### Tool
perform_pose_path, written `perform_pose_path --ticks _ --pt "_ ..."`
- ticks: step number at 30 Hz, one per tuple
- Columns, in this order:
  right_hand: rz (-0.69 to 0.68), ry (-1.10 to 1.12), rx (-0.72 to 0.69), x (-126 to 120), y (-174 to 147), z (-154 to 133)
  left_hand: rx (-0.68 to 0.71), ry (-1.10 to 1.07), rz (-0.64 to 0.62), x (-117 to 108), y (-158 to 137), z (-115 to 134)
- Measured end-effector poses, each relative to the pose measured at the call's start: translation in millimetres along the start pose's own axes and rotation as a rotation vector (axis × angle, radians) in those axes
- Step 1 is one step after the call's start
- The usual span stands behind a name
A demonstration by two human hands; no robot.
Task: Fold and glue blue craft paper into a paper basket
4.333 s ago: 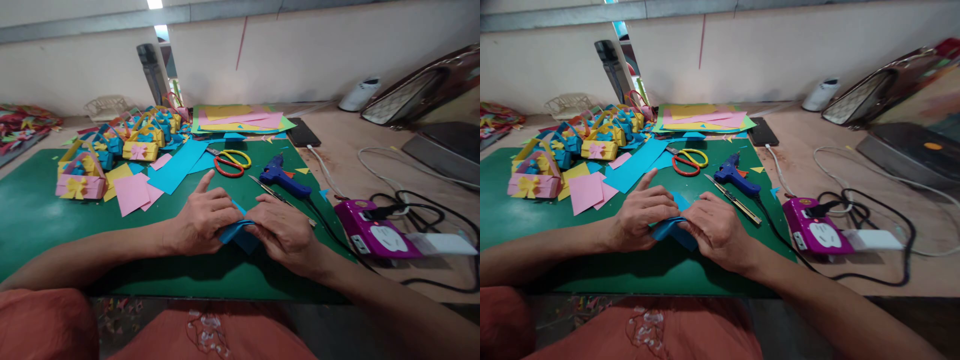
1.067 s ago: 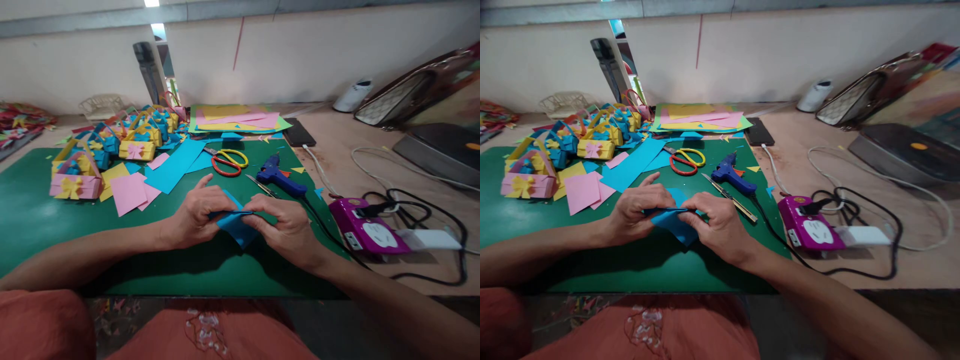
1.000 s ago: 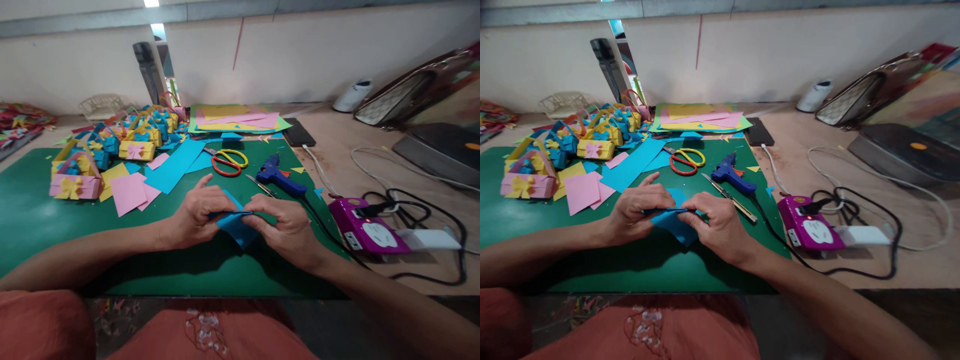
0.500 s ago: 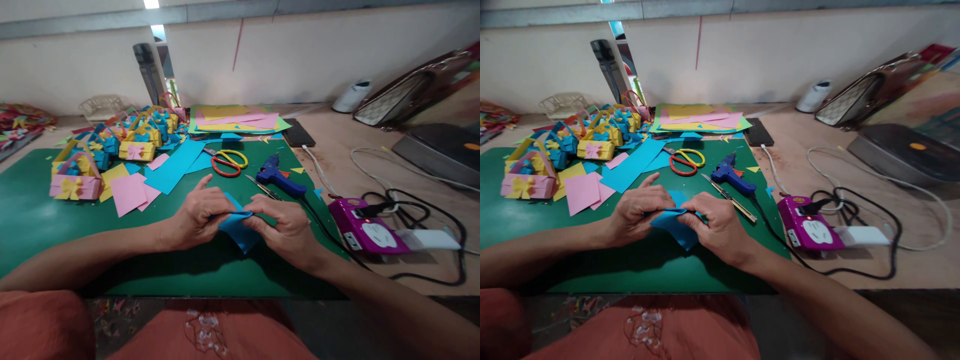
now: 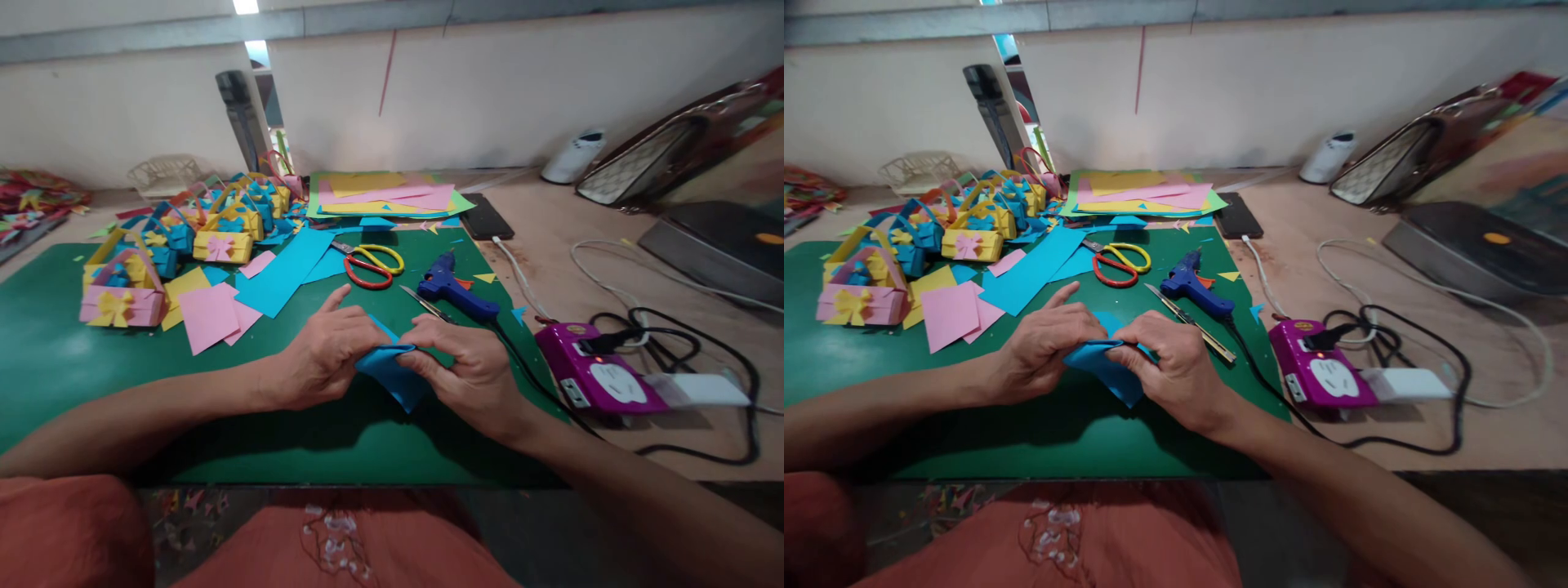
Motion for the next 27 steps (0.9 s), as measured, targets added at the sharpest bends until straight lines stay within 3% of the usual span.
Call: perform_pose_path --ticks 23,25,27 --pt "0.029 0.037 0.004 -4 1 -2 0.066 -0.001 -0.046 1 1 3" --pt "0.043 0.038 0.012 -6 2 -3 0.074 -0.007 -0.014 -3 1 3" --pt "0.073 0.012 0.038 -8 3 -2 0.052 -0.018 0.096 -14 1 3"
Point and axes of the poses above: each hand's wrist, its own y-axis towards the middle knuckle, its own x-axis out of the palm, z = x × y, the point moved 8 cm from there along y, towards the middle knuckle, and after that the axes turned 7 degrees about z, right-handed, at the moved point
